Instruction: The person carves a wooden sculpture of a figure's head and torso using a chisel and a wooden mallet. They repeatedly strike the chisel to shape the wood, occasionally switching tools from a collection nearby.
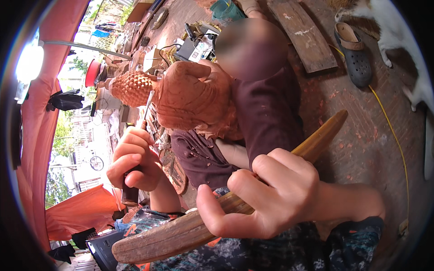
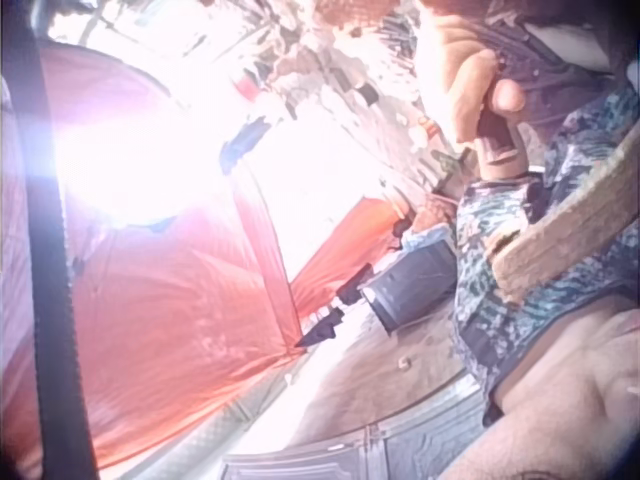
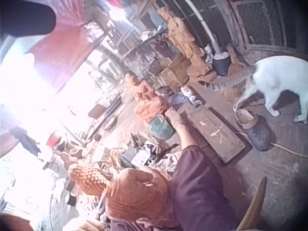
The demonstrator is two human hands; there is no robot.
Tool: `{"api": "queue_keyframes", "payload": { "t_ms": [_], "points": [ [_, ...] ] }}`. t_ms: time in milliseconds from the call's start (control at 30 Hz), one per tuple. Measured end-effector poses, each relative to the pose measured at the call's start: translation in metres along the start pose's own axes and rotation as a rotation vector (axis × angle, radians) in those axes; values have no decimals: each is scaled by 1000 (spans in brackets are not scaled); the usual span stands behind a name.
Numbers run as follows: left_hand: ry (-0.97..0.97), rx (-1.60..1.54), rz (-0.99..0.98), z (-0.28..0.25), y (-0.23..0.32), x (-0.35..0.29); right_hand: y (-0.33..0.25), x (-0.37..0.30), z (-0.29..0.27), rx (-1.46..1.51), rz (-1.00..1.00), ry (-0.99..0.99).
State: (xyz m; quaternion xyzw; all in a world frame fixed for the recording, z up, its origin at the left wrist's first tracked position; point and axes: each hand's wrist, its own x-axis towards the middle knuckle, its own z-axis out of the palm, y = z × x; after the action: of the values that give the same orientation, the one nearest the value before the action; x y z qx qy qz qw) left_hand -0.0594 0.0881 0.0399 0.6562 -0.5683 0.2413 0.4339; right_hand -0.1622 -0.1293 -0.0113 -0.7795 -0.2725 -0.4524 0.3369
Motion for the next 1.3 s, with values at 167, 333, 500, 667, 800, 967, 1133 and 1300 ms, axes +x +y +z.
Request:
{"api": "queue_keyframes", "payload": {
  "t_ms": [167, 333, 500, 667, 800, 967, 1133, 1300],
  "points": [
    [-19, 30, -33, 6, -7, 1, 0, 0, 0, 24, 4, -4],
    [24, 111, -22, 18, -4, 7, -1, -1, 1, 91, 1, 53],
    [119, 231, -72, 33, -6, 16, 11, 4, -1, -106, 24, -23],
    [271, 244, -49, 40, -8, 14, 16, 2, 3, -79, 38, 51],
    [210, 171, -102, 41, -7, 14, 21, -1, 0, -114, 51, 69],
    [154, 386, -28, 36, -13, 7, 29, 1, 4, -181, 83, 19],
    [224, 192, -61, 35, -5, 3, 24, -9, -1, -54, 79, 67],
    [151, 195, -45, 34, -6, 5, 18, -6, 4, -3, 73, 141]
  ]
}}
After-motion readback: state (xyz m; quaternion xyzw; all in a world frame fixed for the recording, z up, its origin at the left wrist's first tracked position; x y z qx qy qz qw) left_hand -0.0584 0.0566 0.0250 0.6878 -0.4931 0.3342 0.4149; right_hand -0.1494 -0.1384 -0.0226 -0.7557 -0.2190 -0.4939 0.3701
